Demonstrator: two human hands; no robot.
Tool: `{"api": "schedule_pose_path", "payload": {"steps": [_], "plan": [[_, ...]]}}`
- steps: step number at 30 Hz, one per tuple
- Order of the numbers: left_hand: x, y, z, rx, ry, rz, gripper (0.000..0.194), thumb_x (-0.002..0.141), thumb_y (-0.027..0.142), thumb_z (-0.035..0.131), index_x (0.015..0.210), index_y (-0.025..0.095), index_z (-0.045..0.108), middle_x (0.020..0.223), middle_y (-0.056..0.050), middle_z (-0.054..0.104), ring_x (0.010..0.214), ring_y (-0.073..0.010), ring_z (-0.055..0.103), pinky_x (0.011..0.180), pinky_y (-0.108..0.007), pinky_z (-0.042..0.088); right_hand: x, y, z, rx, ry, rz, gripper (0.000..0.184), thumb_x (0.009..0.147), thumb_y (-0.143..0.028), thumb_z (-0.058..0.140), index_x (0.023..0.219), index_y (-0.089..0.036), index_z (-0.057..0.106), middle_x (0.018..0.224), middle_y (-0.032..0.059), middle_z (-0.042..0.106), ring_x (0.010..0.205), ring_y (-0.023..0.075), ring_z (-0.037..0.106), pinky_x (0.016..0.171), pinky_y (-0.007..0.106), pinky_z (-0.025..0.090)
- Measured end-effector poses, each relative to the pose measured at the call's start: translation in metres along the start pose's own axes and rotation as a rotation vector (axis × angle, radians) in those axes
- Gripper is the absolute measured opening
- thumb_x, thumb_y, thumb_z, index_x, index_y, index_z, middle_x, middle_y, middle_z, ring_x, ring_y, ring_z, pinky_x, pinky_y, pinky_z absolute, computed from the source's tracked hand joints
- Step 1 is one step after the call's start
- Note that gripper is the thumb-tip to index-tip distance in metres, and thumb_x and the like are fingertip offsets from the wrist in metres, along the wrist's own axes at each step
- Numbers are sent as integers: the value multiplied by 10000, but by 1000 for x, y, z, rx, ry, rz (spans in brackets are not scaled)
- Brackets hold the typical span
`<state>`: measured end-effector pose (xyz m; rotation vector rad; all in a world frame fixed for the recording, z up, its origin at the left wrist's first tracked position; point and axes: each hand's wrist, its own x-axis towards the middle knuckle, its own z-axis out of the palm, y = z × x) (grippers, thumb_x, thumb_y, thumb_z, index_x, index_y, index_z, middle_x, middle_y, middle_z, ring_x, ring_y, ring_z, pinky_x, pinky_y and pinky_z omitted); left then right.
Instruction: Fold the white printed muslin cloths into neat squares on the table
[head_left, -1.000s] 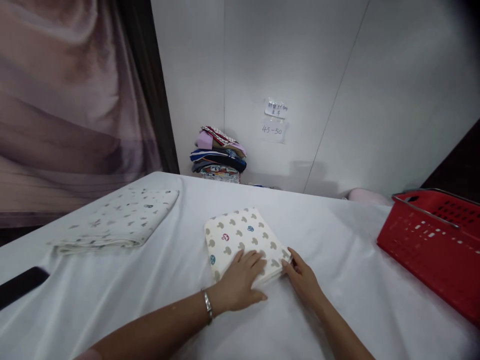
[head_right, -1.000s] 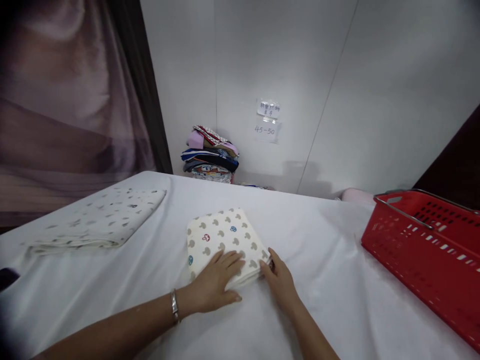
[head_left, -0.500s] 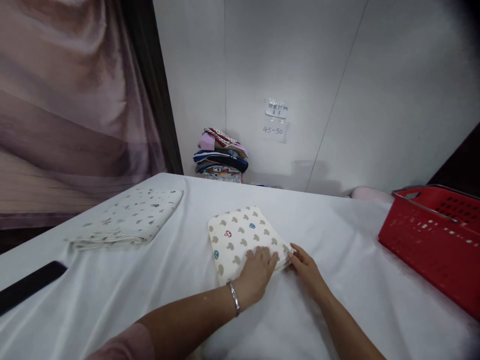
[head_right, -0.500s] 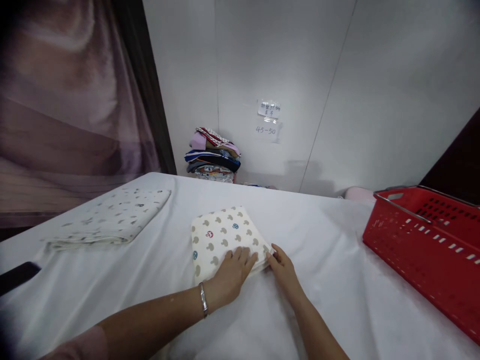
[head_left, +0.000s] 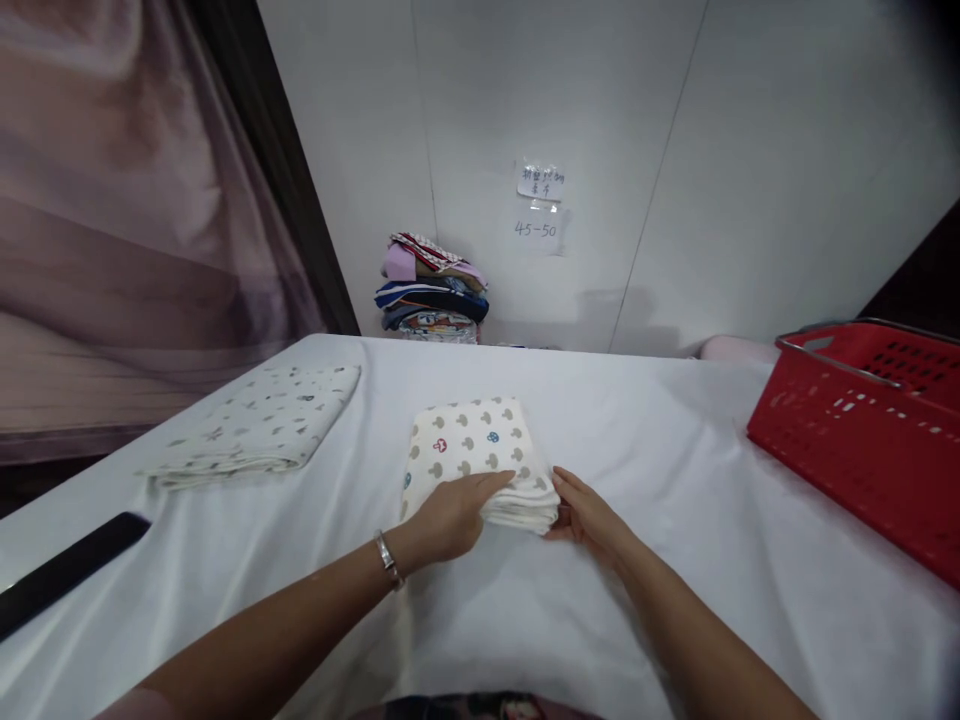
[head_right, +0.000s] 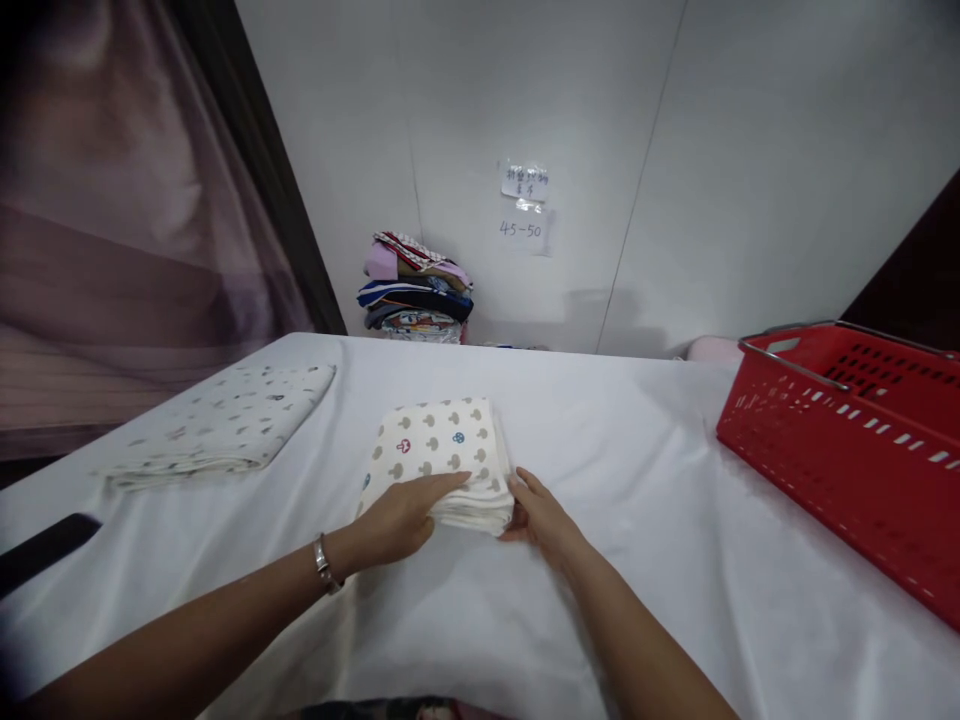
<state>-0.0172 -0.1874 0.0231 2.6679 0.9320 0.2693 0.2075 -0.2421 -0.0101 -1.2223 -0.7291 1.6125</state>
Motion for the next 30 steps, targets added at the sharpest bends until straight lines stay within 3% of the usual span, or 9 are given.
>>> {"api": "schedule_pose_path", "payload": {"steps": [4, 7, 10, 15, 18, 21, 24, 27, 30], "plan": [[-2, 2, -7, -25, 20, -5, 769, 624, -13, 351, 1334, 282, 337, 1331, 16, 466, 1169, -145, 463, 985, -312, 383, -4, 2, 8, 33, -151, 40, 501, 804, -569, 478, 1139, -201, 534, 894, 71, 653, 731, 174, 628, 714, 387, 528], [-4, 0, -4, -7, 20, 23, 765, 630, -10, 357, 1338, 278, 326, 1339, 7, 454, 1178, -149, 451, 986, -317, 382, -4, 5, 12, 76, -212, 65, 532, 826, -592, 411, 1141, -185, 545, 1014, 97, 641, 850, 197, 627, 769, 388, 512], [-10, 0, 9, 74, 7, 119, 711, 677, -4, 368, 1337, 260, 332, 1349, -26, 438, 1215, -176, 408, 1005, -360, 356, -4, 7, 14, 117, -155, -1, 569, 819, -559, 461, 1280, -228, 415, 1163, 94, 583, 943, 212, 602, 760, 392, 518], [-20, 8, 33, 208, 30, 165, 714, 701, -23, 376, 1362, 234, 295, 1393, -82, 365, 1295, -266, 284, 1030, -481, 280, -4, 11, 13, -24, 10, -40, 869, 736, -457, 637, 1410, -279, 119, 1209, 95, 548, 957, 218, 594, 693, 350, 536], [-24, 11, 29, 197, 15, 177, 680, 718, 40, 446, 1356, 226, 307, 1408, -88, 341, 1298, -275, 277, 1040, -487, 268, -4, 12, 12, -135, 47, -64, 930, 716, -425, 666, 1420, -280, 76, 1154, 94, 569, 941, 221, 595, 671, 331, 537], [-28, 7, 17, 115, 39, 156, 583, 774, 261, 544, 1326, 239, 356, 1375, -69, 400, 1253, -252, 357, 1037, -462, 293, -4, 12, 11, -185, 76, -70, 926, 716, -411, 663, 1423, -267, 82, 1071, 83, 593, 891, 213, 602, 652, 327, 538], [-36, -9, 7, 65, 174, 2, 467, 840, 403, 471, 1263, 210, 440, 1305, -79, 484, 1211, -235, 415, 1027, -444, 310, -4, 10, 11, -172, 92, -45, 924, 716, -417, 661, 1424, -263, 88, 1036, 70, 606, 864, 205, 607, 658, 326, 540], [-46, -30, 1, 49, 301, -275, 448, 851, 444, 425, 1204, 176, 494, 1302, -110, 479, 1205, -255, 418, 1000, -427, 332, -3, 10, 10, -145, 114, -25, 900, 722, -453, 650, 1421, -268, 114, 1034, 70, 612, 856, 203, 608, 644, 322, 543], [-53, -43, -2, -65, 281, -593, 552, 825, 508, 414, 1247, 152, 434, 1225, -134, 525, 1077, -271, 517, 883, -401, 414, -1, 14, 9, -145, 137, -16, 875, 727, -470, 641, 1416, -264, 144, 1021, 73, 615, 836, 202, 612, 623, 326, 545]]}}
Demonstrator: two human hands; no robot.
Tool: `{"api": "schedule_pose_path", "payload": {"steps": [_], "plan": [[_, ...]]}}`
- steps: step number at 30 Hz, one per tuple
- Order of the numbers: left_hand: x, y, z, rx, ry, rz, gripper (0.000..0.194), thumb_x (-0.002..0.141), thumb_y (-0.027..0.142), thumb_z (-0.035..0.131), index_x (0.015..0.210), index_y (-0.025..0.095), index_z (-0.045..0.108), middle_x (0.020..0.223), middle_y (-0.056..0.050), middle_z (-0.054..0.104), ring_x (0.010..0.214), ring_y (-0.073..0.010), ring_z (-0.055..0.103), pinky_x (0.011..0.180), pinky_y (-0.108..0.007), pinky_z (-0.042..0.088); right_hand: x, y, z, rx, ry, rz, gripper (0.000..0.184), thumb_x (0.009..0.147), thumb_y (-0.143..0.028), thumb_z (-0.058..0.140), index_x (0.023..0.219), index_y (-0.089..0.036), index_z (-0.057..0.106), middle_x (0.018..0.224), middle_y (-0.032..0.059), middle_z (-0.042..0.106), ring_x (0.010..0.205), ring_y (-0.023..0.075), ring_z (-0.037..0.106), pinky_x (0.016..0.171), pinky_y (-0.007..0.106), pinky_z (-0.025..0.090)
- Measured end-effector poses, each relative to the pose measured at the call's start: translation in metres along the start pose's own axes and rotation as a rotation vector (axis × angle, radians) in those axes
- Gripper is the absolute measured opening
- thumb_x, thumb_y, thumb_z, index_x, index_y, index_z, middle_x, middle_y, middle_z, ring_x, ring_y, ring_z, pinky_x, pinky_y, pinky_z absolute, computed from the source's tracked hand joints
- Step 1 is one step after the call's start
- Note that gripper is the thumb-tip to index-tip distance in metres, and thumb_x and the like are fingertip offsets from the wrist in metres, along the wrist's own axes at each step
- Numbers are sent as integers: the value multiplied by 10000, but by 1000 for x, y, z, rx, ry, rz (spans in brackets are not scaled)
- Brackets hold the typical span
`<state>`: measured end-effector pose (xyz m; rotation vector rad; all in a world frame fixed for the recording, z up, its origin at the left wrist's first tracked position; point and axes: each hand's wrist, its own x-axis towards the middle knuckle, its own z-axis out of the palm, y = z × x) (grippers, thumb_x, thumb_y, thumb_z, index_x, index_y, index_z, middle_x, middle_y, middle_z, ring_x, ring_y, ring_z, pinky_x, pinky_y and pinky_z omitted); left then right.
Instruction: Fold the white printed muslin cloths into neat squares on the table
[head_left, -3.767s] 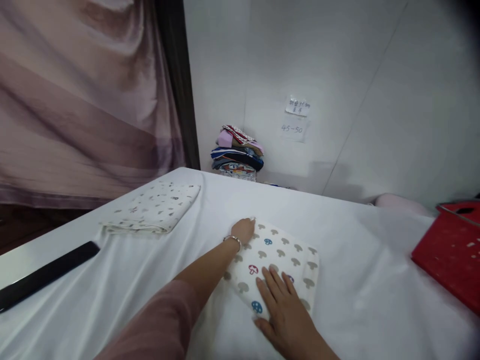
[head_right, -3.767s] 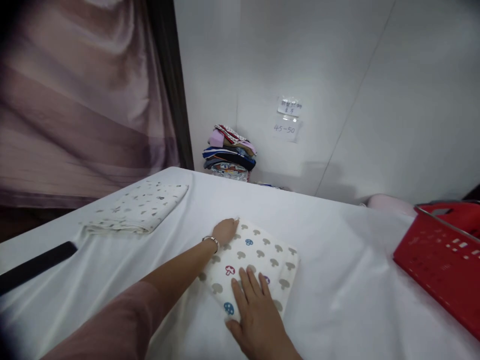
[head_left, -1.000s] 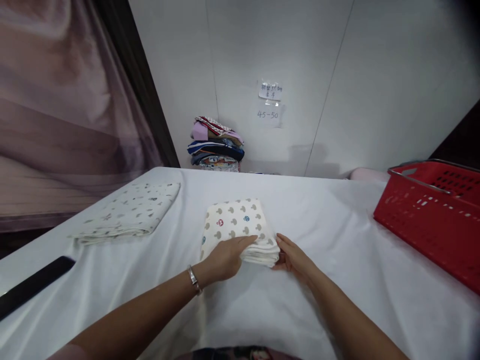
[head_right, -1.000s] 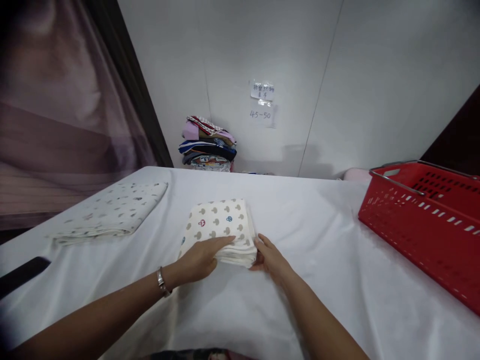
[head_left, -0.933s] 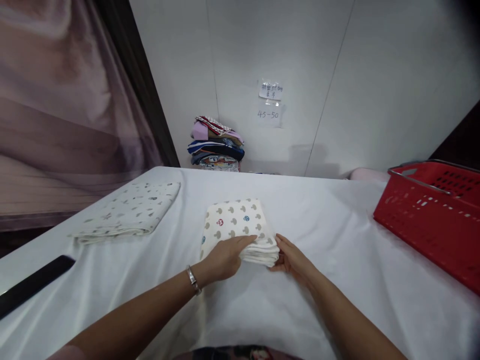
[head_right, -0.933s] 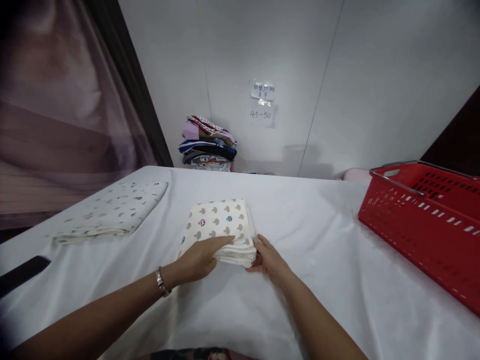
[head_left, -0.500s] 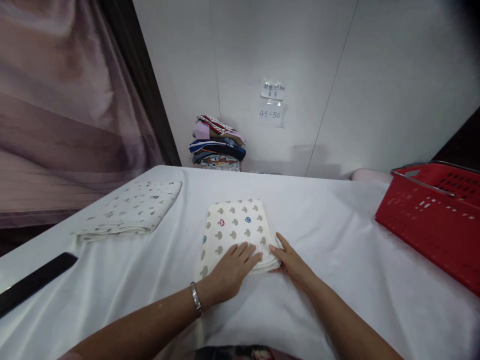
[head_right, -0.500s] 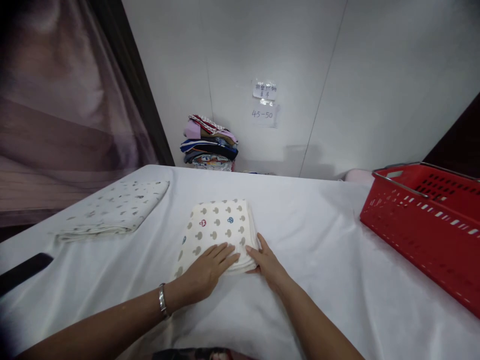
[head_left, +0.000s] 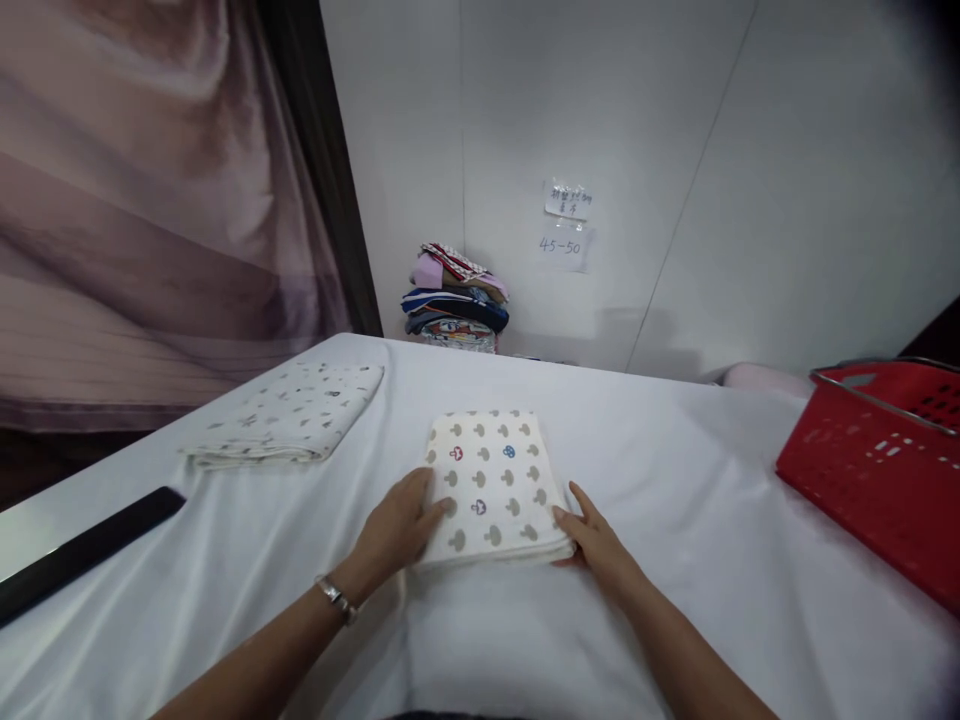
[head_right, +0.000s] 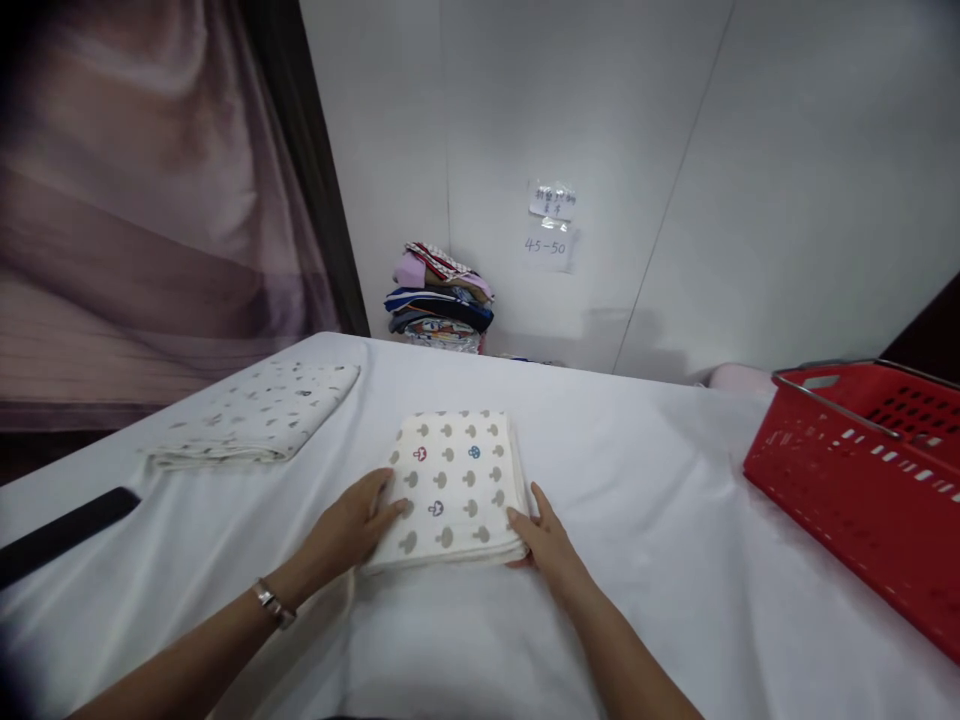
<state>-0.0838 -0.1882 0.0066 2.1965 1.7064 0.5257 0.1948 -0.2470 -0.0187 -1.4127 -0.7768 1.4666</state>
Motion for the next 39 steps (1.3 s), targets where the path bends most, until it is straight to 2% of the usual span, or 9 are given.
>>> {"api": "schedule_pose_path", "payload": {"steps": [4, 10, 15, 18, 21, 23, 27, 32, 39], "plan": [[2, -2, 2, -138, -108, -243, 673, 788, 555, 423, 1312, 142, 339, 1046, -126, 599, 950, -273, 575, 775, -356, 433, -1, -2, 0, 7, 4, -1, 870, 723, -422, 656, 1413, -255, 153, 969, 56, 626, 792, 194, 615, 609, 325, 545], [11, -2, 15, -251, -33, -237, 614, 781, 391, 476, 1337, 197, 303, 1101, -102, 576, 956, -239, 576, 789, -325, 421, -11, -17, -6, -64, -72, -22, 924, 722, -379, 667, 1424, -253, 81, 830, 23, 640, 704, 183, 612, 606, 346, 544], [13, -12, 16, -195, -44, -217, 591, 786, 366, 473, 1323, 161, 336, 1164, -120, 556, 1030, -244, 550, 834, -337, 424, -11, -10, -9, -109, -174, 29, 980, 707, -364, 680, 1428, -244, 27, 804, 18, 632, 668, 171, 611, 595, 334, 540], [9, -10, 15, -78, 80, -82, 535, 792, 340, 479, 1278, 136, 394, 1232, -135, 509, 1109, -256, 500, 908, -375, 404, -9, -7, -10, -115, -210, 6, 954, 720, -372, 665, 1426, -261, 34, 796, 15, 635, 662, 169, 612, 595, 330, 537], [-2, 8, 17, 24, 224, 173, 473, 816, 326, 476, 1256, 157, 422, 1305, -123, 447, 1209, -254, 406, 989, -412, 350, -7, -6, -11, -114, -225, -7, 957, 718, -380, 664, 1426, -262, 31, 801, 22, 642, 658, 171, 614, 582, 322, 534], [-11, 27, 20, 31, 195, 345, 459, 832, 340, 479, 1259, 182, 419, 1325, -111, 432, 1228, -244, 383, 1009, -421, 335, -6, -5, -11, -101, -226, -5, 972, 711, -381, 672, 1427, -254, 26, 789, 22, 640, 639, 169, 612, 565, 317, 531], [-23, 69, 33, 20, 2, 580, 589, 792, 406, 551, 1314, 223, 348, 1382, -98, 374, 1257, -257, 342, 1028, -465, 310, -6, -5, -8, -73, -194, 1, 988, 707, -400, 678, 1426, -234, 21, 757, 14, 630, 615, 160, 607, 549, 309, 525], [-21, 101, 59, 69, -70, 618, 737, 741, 342, 603, 1365, 178, 248, 1396, -119, 358, 1273, -279, 321, 1046, -489, 274, -10, -11, -4, -74, -149, -66, 973, 713, -441, 667, 1427, -199, 52, 719, 14, 624, 579, 159, 597, 495, 283, 506], [-24, 105, 79, 157, -2, 579, 716, 712, 138, 521, 1367, 132, 234, 1392, -138, 358, 1271, -278, 327, 1045, -472, 278, -12, -14, 0, -160, -90, -116, 912, 726, -489, 632, 1426, -206, 120, 624, -19, 586, 496, 142, 560, 422, 248, 465]]}}
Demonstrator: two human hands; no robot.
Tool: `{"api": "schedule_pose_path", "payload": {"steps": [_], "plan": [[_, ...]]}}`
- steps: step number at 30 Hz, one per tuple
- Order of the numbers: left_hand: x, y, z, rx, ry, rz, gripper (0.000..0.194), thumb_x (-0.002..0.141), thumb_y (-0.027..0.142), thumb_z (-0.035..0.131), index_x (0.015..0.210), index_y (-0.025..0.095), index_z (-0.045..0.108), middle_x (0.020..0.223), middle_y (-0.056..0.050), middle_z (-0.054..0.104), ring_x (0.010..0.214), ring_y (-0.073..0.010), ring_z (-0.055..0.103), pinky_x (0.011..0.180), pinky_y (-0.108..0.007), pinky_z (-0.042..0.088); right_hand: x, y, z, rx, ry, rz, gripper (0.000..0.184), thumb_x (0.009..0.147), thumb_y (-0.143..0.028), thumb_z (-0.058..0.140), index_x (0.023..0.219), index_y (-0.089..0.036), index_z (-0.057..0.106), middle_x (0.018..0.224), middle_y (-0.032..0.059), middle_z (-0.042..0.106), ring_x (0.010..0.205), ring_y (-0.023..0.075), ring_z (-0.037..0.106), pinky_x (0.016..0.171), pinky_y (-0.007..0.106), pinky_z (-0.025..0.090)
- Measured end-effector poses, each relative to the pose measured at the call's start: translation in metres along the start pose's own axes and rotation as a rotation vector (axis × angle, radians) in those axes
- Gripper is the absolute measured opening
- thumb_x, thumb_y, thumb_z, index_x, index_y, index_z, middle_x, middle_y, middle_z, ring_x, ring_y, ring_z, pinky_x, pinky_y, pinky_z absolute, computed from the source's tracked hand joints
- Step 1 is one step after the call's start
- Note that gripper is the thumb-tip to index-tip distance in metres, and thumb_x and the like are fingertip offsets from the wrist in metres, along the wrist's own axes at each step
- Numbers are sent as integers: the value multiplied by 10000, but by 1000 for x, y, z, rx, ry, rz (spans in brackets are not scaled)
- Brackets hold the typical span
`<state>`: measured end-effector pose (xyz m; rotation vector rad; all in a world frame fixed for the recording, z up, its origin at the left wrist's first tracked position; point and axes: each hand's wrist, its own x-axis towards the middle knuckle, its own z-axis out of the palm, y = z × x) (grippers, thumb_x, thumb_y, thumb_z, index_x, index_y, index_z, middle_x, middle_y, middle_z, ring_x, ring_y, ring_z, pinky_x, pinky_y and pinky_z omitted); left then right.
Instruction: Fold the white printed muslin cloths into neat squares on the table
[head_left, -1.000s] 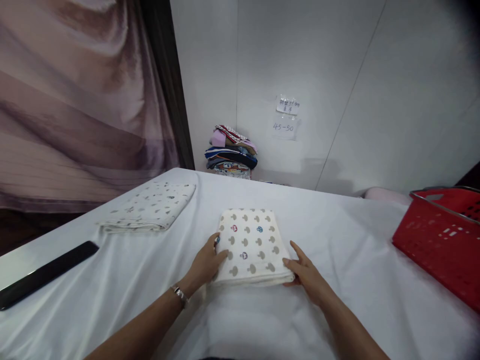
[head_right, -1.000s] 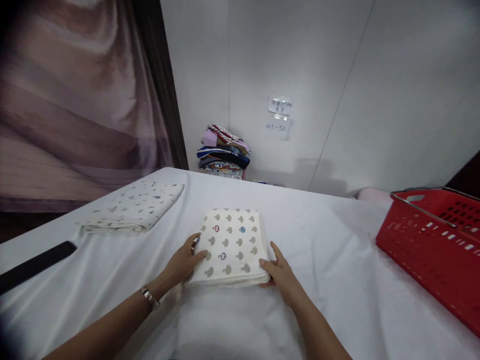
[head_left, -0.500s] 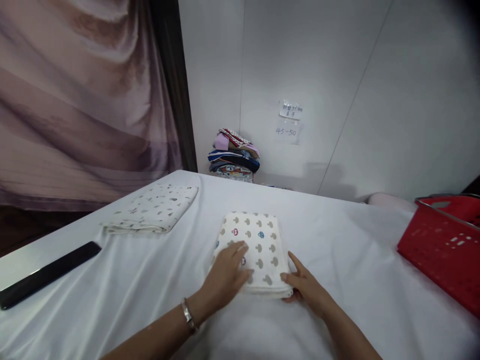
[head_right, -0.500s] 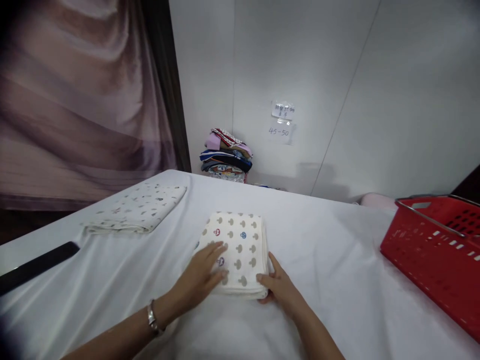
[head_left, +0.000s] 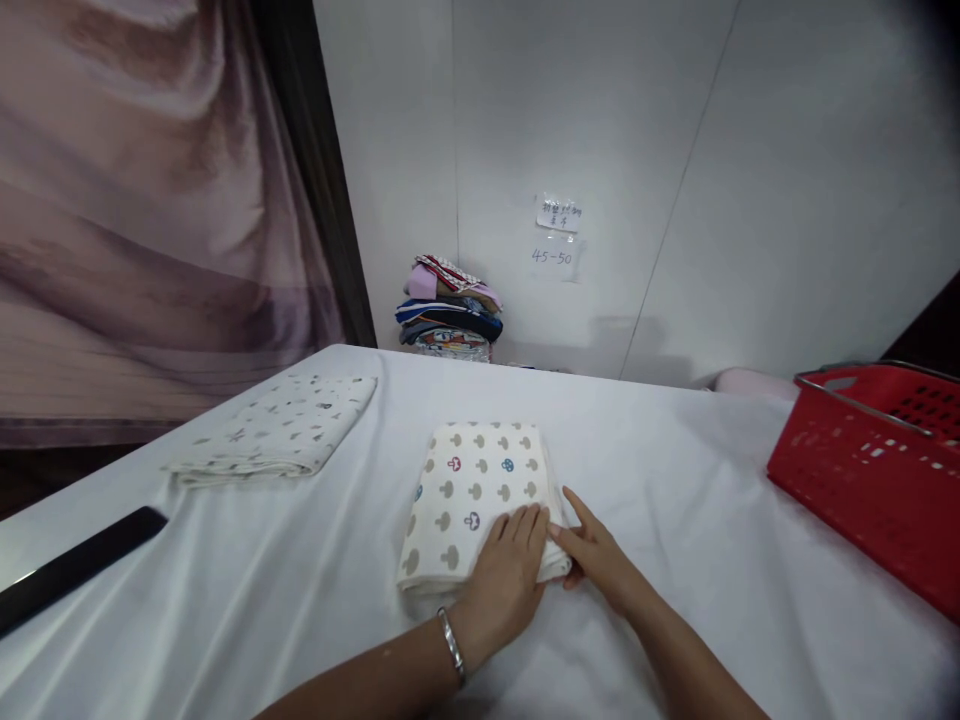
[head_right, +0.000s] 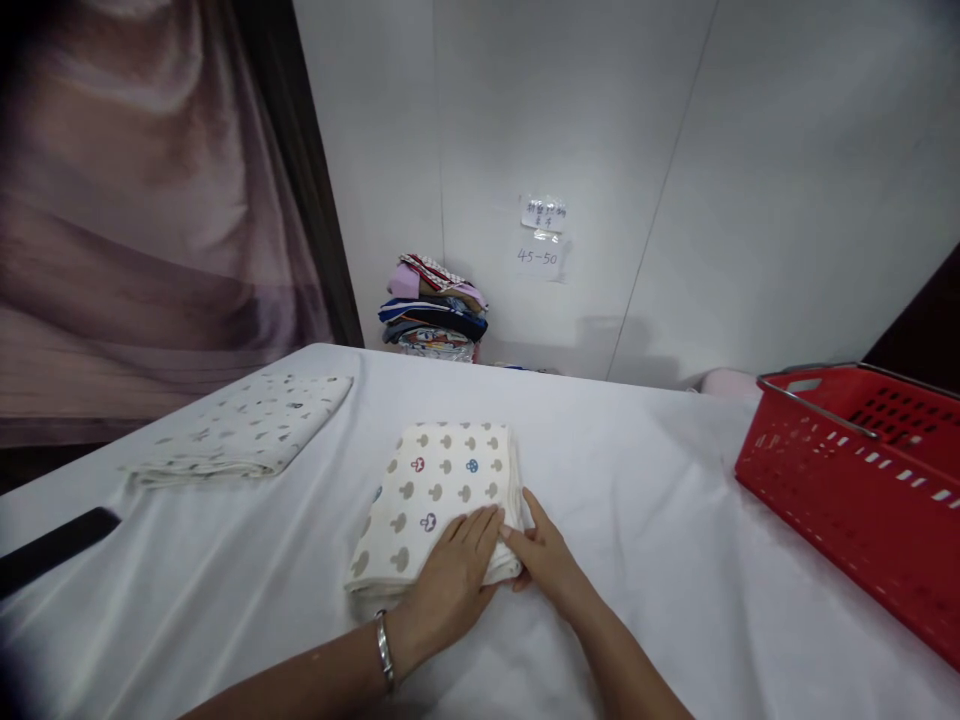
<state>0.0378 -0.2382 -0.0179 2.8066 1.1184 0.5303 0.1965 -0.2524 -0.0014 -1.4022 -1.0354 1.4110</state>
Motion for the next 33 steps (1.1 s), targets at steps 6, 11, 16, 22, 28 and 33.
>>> {"api": "schedule_pose_path", "payload": {"steps": [6, 11, 16, 22, 28, 33], "plan": [[1, 2, 1, 32, -20, -23, 712, 672, 84, 468, 1353, 93, 260, 1381, -155, 369, 1263, -282, 335, 1043, -462, 279, 0, -1, 3, 5, 3, -3, 929, 738, -485, 620, 1428, -178, 78, 608, -18, 600, 469, 147, 564, 414, 254, 461], [6, -5, -1, -81, 22, -46, 701, 656, 50, 430, 1336, 137, 281, 1315, -127, 451, 1198, -246, 416, 991, -443, 348, -1, -5, -1, 84, -20, 3, 885, 759, -492, 600, 1424, -197, 97, 634, -7, 624, 520, 157, 595, 488, 284, 495], [8, -9, -5, -165, 41, -53, 677, 671, 69, 435, 1325, 159, 284, 1291, -122, 464, 1166, -246, 444, 961, -447, 376, 0, -5, -5, 190, -24, 41, 768, 808, -525, 519, 1414, -234, 147, 666, 6, 628, 561, 169, 620, 517, 304, 504], [7, -6, -6, -126, 22, -10, 726, 658, 46, 422, 1351, 166, 244, 1327, -116, 422, 1193, -243, 404, 974, -437, 349, 1, -4, -7, 199, -24, 72, 764, 809, -556, 493, 1412, -236, 150, 683, 10, 632, 548, 167, 612, 520, 311, 503], [8, 8, -11, -75, 22, -36, 657, 693, 97, 467, 1319, 176, 283, 1327, -110, 408, 1221, -256, 355, 995, -441, 302, 3, -2, -11, 131, -33, 92, 795, 798, -576, 491, 1421, -247, 122, 686, 22, 644, 547, 176, 614, 510, 319, 500], [16, 16, -11, -39, 17, -32, 515, 723, 117, 494, 1219, 170, 367, 1196, -102, 493, 1095, -257, 441, 943, -442, 333, 1, -5, -12, 70, -74, 105, 808, 802, -576, 486, 1426, -253, 86, 623, 10, 648, 537, 188, 625, 495, 311, 497]]}}
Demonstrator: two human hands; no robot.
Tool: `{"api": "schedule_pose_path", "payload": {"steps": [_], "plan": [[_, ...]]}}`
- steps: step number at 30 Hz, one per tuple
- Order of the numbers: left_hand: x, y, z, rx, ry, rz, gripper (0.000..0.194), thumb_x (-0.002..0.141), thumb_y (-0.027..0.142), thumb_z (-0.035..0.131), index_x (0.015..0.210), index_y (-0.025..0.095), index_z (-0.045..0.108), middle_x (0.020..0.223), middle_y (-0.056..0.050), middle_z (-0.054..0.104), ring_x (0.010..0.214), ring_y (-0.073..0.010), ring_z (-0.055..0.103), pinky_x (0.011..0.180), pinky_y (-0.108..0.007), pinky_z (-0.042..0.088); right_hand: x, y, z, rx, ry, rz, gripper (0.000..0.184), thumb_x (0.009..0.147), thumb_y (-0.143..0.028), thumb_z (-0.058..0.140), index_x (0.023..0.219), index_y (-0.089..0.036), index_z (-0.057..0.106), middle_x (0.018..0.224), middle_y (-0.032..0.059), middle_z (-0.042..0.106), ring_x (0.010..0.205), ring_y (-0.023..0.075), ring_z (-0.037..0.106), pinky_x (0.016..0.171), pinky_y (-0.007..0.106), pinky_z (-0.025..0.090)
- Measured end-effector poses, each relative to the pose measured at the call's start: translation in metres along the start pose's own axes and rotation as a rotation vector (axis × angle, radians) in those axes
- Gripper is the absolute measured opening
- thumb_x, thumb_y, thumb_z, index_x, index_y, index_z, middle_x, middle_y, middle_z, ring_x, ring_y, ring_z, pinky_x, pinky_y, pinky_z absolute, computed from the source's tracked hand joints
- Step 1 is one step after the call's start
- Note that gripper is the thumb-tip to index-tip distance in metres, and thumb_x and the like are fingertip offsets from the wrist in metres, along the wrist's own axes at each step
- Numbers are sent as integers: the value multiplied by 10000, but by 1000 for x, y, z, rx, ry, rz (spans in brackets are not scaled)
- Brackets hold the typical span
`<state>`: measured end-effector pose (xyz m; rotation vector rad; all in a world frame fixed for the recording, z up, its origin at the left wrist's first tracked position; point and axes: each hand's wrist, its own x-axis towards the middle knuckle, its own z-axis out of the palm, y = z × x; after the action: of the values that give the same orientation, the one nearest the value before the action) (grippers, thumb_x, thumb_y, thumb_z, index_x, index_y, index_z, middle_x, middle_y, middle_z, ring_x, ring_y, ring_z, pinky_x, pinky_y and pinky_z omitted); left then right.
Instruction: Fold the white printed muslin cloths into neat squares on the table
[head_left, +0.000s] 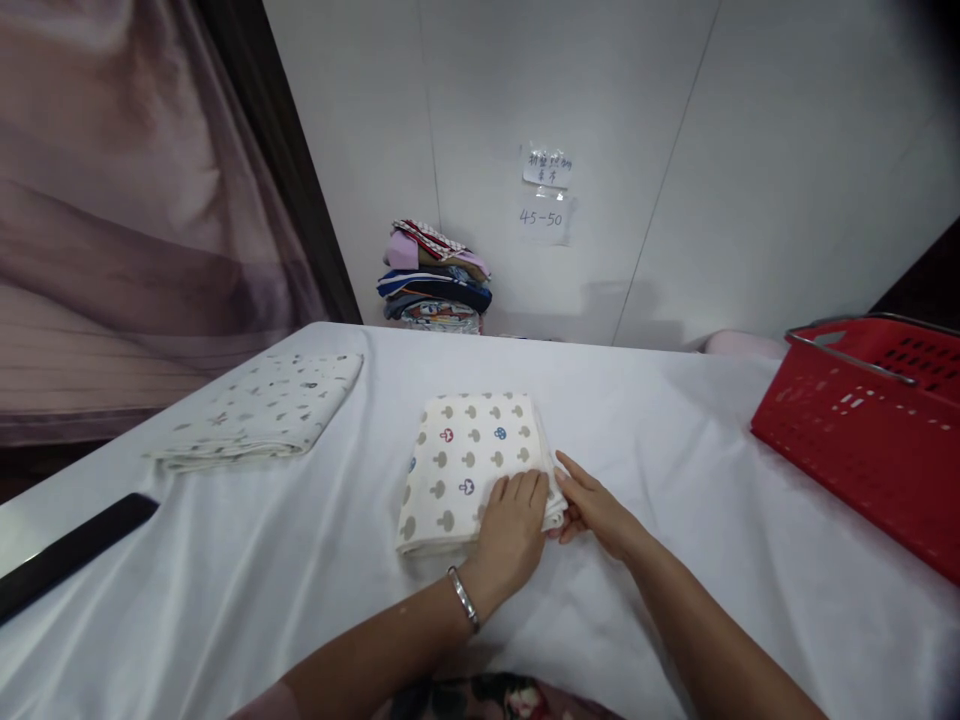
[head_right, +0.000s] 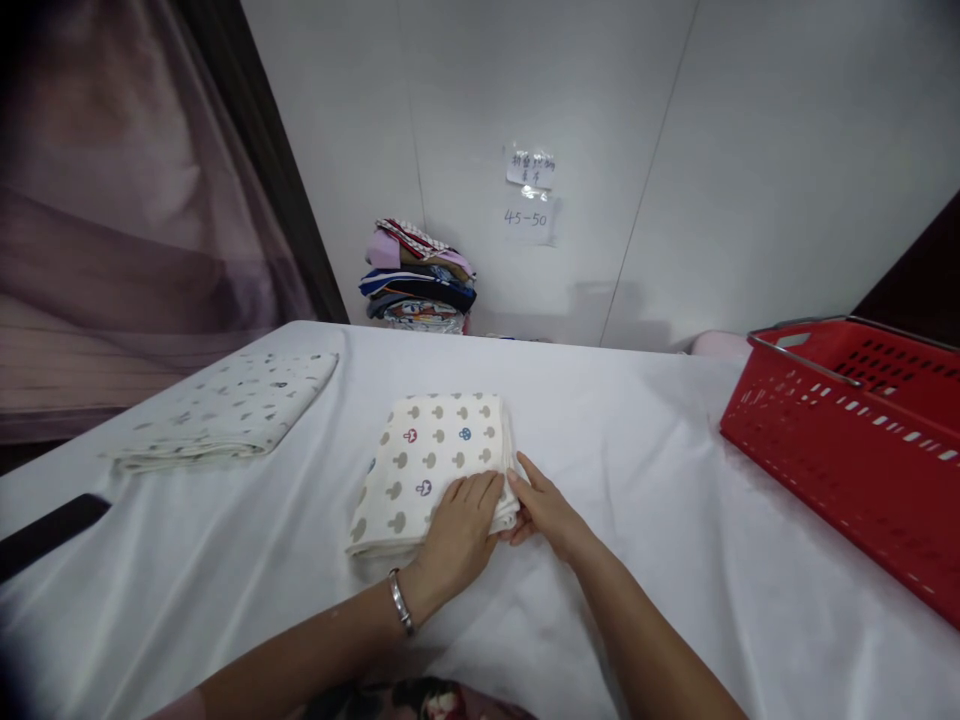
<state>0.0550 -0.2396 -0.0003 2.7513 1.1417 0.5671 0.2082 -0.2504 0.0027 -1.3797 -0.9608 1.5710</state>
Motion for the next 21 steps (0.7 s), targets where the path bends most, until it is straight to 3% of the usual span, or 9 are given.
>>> {"api": "schedule_pose_path", "payload": {"steps": [7, 13, 21], "plan": [[6, -3, 3, 18, -11, 12, 418, 743, 70, 438, 1148, 170, 409, 1075, -86, 531, 1015, -239, 483, 916, -424, 346, -2, -4, 3, -34, 5, -23, 814, 803, -573, 489, 1429, -221, 104, 570, 11, 639, 490, 179, 617, 451, 279, 484], [6, -6, -2, -28, -39, -5, 469, 724, 16, 393, 1166, 172, 416, 1101, -89, 537, 999, -225, 501, 868, -389, 398, -4, -6, 3, -48, -12, -35, 820, 809, -548, 492, 1431, -218, 72, 526, -8, 625, 452, 161, 602, 411, 232, 453], [6, -11, -18, -108, -38, -56, 529, 674, 55, 472, 1188, 176, 428, 1164, -79, 538, 1060, -224, 495, 912, -381, 403, -4, -5, 2, 11, -46, -98, 742, 828, -535, 464, 1421, -267, 107, 604, -16, 621, 480, 153, 614, 441, 247, 460]]}}
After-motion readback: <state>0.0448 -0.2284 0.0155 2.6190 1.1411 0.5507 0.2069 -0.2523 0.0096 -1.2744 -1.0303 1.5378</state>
